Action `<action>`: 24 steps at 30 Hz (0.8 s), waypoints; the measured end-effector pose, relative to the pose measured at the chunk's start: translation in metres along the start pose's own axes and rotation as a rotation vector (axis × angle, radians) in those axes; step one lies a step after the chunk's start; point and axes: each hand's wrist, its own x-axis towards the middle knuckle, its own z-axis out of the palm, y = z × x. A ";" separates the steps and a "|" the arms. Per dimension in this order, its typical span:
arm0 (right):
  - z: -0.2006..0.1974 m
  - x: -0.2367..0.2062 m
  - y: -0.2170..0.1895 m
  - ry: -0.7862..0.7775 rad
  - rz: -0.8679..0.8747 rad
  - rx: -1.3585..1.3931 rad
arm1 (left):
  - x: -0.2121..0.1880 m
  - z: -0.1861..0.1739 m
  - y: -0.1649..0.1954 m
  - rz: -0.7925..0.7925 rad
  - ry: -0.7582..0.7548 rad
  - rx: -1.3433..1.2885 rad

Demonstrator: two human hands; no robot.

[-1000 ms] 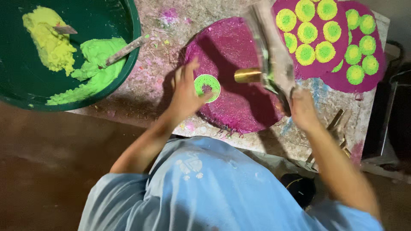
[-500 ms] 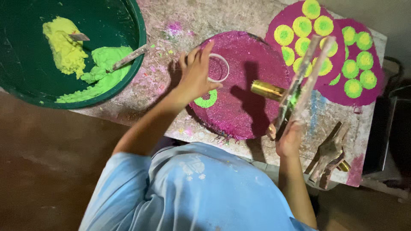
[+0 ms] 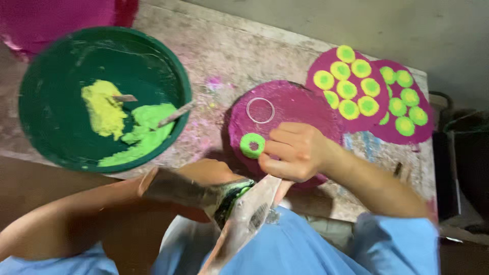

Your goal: The person sits at a workbench and uses a hand-held extruder press to form green paste into ring shapes. They press the tool over a green basin, trim excess paste with a small stick, and place the formed rings onto round magenta boards alongside previously formed rings.

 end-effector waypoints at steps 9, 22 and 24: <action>0.075 0.094 -0.009 -0.328 0.165 0.962 | -0.174 0.027 -0.044 -0.480 0.248 0.093; 0.110 0.204 0.105 -0.057 -0.107 -0.675 | -0.270 0.068 -0.166 0.060 0.829 -1.412; 0.142 0.206 0.108 0.013 0.090 -0.386 | -0.269 0.079 -0.187 -0.115 1.015 -1.390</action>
